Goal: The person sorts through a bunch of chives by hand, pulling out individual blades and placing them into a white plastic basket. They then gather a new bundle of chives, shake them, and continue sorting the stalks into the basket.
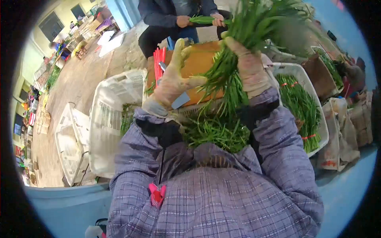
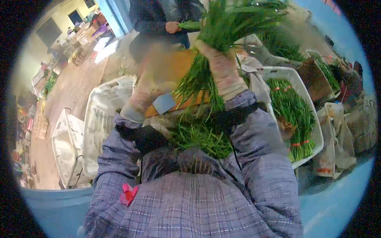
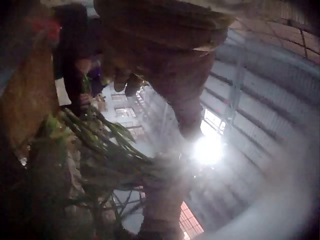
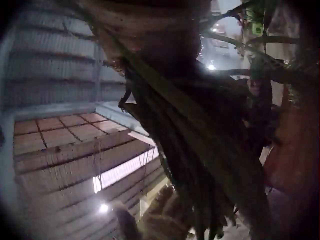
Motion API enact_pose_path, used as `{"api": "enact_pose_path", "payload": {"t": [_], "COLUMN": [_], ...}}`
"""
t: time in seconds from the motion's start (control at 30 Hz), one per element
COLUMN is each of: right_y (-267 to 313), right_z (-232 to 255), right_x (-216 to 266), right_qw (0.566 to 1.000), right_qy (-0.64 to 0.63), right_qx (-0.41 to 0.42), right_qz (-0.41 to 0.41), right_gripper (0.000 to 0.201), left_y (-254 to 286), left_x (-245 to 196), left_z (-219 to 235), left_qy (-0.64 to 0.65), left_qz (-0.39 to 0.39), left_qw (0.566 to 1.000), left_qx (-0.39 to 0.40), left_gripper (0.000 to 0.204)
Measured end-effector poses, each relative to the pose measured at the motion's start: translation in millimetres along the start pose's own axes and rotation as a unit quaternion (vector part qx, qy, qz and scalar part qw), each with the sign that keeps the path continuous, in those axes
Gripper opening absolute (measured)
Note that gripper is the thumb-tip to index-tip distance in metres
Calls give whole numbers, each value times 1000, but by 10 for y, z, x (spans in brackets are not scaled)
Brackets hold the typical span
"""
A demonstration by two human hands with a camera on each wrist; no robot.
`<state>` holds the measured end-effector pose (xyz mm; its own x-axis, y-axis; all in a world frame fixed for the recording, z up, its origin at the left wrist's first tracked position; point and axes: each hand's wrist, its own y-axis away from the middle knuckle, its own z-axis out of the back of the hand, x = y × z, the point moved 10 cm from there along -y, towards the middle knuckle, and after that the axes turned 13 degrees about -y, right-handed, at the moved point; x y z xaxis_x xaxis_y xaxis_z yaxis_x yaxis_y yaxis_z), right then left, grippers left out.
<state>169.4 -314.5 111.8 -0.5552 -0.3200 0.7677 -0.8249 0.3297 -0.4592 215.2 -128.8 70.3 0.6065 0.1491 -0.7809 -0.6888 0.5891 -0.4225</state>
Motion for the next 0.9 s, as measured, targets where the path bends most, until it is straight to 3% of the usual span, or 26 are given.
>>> {"api": "enact_pose_path", "payload": {"t": [0.03, 0.07, 0.13, 0.17, 0.2, 0.23, 0.27, 0.3, 0.33, 0.4, 0.43, 0.47, 0.5, 0.53, 0.57, 0.6, 0.63, 0.67, 0.7, 0.73, 0.8, 0.83, 0.87, 0.9], "right_y": [-96, -145, -33, -177, -265, -313, -247, 55, 128, 63, 106, 180, 4, -67, -16, 17, 87, 213, 220, 255, 425, 479, 571, 626], "right_z": [-92, -50, -272, -151, -53, -13, 160, 138, 188, 276, 351, 316, 355, 118, 143, 87, -124, -356, -443, -427, -467, -420, -358, -208], "right_x": [-170, -283, -844, -1041, -1286, -1470, -1993, -2473, -2650, -2819, -2929, -3022, -2875, -2437, -2288, -2103, -1859, -1696, -1499, -1426, -1175, -957, -763, -596], "right_qw": [993, 993, 959, 974, 940, 939, 966, 829, 821, 839, 829, 825, 956, 970, 954, 954, 858, 684, 760, 762, 845, 873, 874, 907], "right_qy": [-99, -97, -100, 85, 266, 271, -45, -357, -365, -370, -347, -350, -87, 190, 228, 227, 468, 667, 567, 566, 407, 368, 368, 310], "right_qx": [59, 62, 120, 174, 215, 214, 108, -23, -35, -8, -68, -77, 25, 125, 147, 142, 213, 267, 304, 301, 333, 306, 303, 280], "right_qz": [-20, -16, -236, -119, 2, 3, -231, -429, -437, -399, -433, -436, -280, -92, -131, -133, -4, 125, 92, 90, 100, 94, 93, 45], "right_gripper": [27, 27, 84, 83, 83, 83, 77, 70, 70, 51, 48, 48, 37, 29, 42, 42, 53, 64, 78, 78, 79, 65, 65, 55], "left_y": [-168, -267, -455, -490, -515, -516, -480, -383, -209, -225, -254, -242, -300, -323, -208, -185, -180, -127, -36, 27, 189, 255, 334, 387], "left_x": [28, 138, 130, 252, 427, 689, 864, 1266, 1545, 1436, 1377, 1501, 1606, 1528, 1618, 1616, 1561, 1489, 1518, 1459, 1254, 955, 916, 841], "left_z": [-33, -78, -156, -325, -429, -532, -559, -735, -896, -796, -732, -817, -755, -627, -669, -710, -605, -482, -471, -435, -259, -289, -268, -253], "left_qy": [20, 20, -17, 189, 207, 226, 229, 221, 208, 160, 109, 111, 166, 219, 235, 235, 250, 263, 281, 280, 285, 369, 368, 378], "left_qz": [-19, -25, -147, -71, -87, -94, -88, 52, 194, 204, 200, 209, 174, 137, 221, 224, 180, 135, 168, 170, 156, 180, 182, 162], "left_qw": [1000, 999, 989, 979, 974, 968, 968, 969, 946, 955, 965, 962, 970, 965, 946, 945, 946, 941, 930, 931, 921, 889, 890, 898], "left_qx": [-11, -13, -32, 19, 33, 46, 47, 101, 158, 145, 127, 133, 41, -52, -41, -36, -99, -163, -164, -162, -216, -202, -199, -159], "left_gripper": [134, 134, 137, 134, 123, 111, 111, 94, 77, 66, 56, 56, 56, 56, 52, 52, 51, 50, 46, 46, 37, 27, 27, 23]}}
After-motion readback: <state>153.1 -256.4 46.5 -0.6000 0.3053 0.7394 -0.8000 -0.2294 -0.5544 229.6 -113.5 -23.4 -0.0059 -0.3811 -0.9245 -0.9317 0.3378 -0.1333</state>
